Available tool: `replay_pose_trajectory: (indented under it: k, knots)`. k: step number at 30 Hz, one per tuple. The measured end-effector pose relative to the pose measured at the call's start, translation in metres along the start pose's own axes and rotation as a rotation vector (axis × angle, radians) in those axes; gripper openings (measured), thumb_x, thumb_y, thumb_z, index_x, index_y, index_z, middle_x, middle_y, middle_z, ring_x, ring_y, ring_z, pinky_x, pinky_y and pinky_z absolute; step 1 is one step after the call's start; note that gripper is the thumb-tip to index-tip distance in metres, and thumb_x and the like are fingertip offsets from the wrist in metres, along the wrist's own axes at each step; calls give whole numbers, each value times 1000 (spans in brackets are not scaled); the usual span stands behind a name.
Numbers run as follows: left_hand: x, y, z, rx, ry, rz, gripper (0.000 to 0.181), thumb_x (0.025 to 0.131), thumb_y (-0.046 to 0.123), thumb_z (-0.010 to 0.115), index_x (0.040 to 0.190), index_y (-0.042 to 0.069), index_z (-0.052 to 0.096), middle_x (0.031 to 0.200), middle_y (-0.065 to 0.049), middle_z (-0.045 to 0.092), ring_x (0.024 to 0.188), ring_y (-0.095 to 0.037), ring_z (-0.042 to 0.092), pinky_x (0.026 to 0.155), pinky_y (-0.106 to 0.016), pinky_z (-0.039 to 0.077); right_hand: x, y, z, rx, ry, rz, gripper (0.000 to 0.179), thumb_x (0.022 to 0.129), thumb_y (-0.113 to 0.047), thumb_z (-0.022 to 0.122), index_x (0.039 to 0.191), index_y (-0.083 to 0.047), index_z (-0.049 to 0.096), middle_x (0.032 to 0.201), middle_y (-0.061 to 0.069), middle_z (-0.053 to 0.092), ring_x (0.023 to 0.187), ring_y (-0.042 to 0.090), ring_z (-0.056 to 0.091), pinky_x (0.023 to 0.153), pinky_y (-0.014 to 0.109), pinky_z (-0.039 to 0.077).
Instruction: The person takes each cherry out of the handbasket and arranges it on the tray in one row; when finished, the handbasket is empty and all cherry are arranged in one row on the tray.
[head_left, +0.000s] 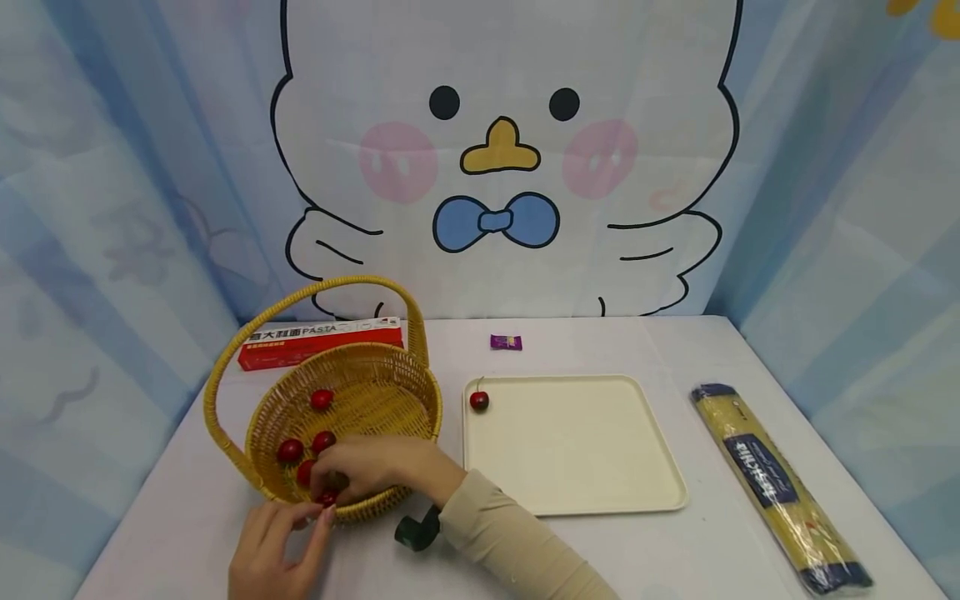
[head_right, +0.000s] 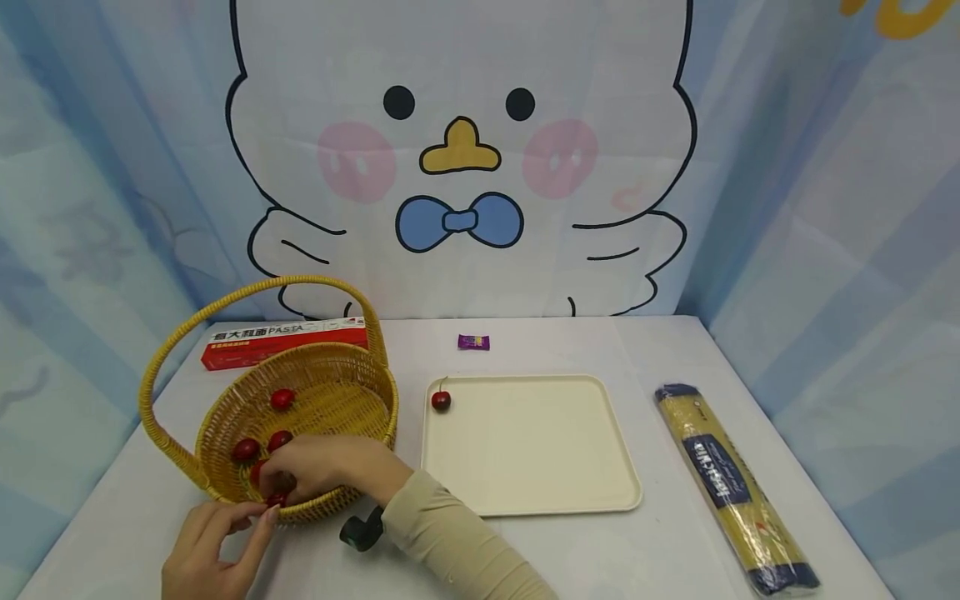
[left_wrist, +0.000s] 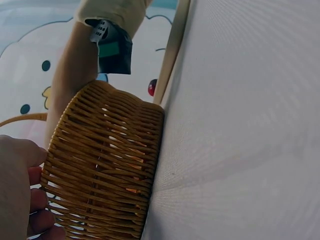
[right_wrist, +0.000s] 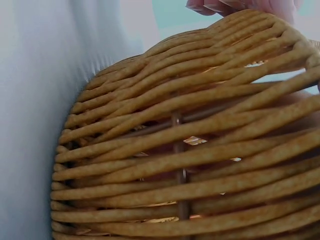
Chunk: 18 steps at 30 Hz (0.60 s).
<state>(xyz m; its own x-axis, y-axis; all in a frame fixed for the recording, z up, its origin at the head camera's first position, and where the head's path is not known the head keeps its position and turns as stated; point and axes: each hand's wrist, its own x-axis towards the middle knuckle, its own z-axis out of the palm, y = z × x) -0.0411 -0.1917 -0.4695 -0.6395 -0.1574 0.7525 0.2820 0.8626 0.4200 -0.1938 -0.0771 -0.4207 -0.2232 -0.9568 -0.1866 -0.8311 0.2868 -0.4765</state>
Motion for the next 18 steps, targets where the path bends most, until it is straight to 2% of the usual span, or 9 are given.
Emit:
replay_pose_trajectory:
  k: [3,7,10,14,16,18]
  knots:
    - [-1,-1,0,5,2,-3,55,99,53,51,79,5,69,73,-2,56,72,-11,47,68,-15,39,0,0,0,31,-3,8,21,93,-16,72,113,-20,71,105,-14,68,91,-6,58,81,3,45]
    - [-1,-1,0,-1,-6,-13,35,95,37,67,80,6,70,74,-1,57,74,-10,46,69,-15,39,-2,2,0,38,0,4,22,93,-15,72,114,-20,71,107,-14,68,94,-6,58,83,4,45]
    - [-2,0,0,5,-17,-24,15,82,18,79,81,6,70,75,-1,57,75,-10,46,70,-15,39,-4,6,-1,10,11,-9,22,94,-17,71,115,-21,70,109,-13,68,95,-6,58,85,4,44]
    - [-2,1,-1,20,-45,-45,19,71,7,84,82,6,70,77,-1,57,76,-9,46,71,-14,39,-11,9,-5,-10,27,0,24,95,-17,70,119,-21,70,113,-12,67,99,-5,57,88,5,44]
    - [-3,0,-1,19,-46,-43,16,74,9,83,83,6,70,77,-1,57,76,-9,46,70,-14,39,-16,10,-9,-11,42,15,26,95,-17,69,121,-21,69,116,-12,67,103,-4,58,91,6,44]
    - [-3,-1,-1,14,-37,-32,17,84,21,79,82,7,70,77,-1,57,76,-9,46,69,-14,39,-21,11,-12,-13,65,32,28,97,-17,67,125,-21,68,120,-10,66,109,-3,58,95,8,44]
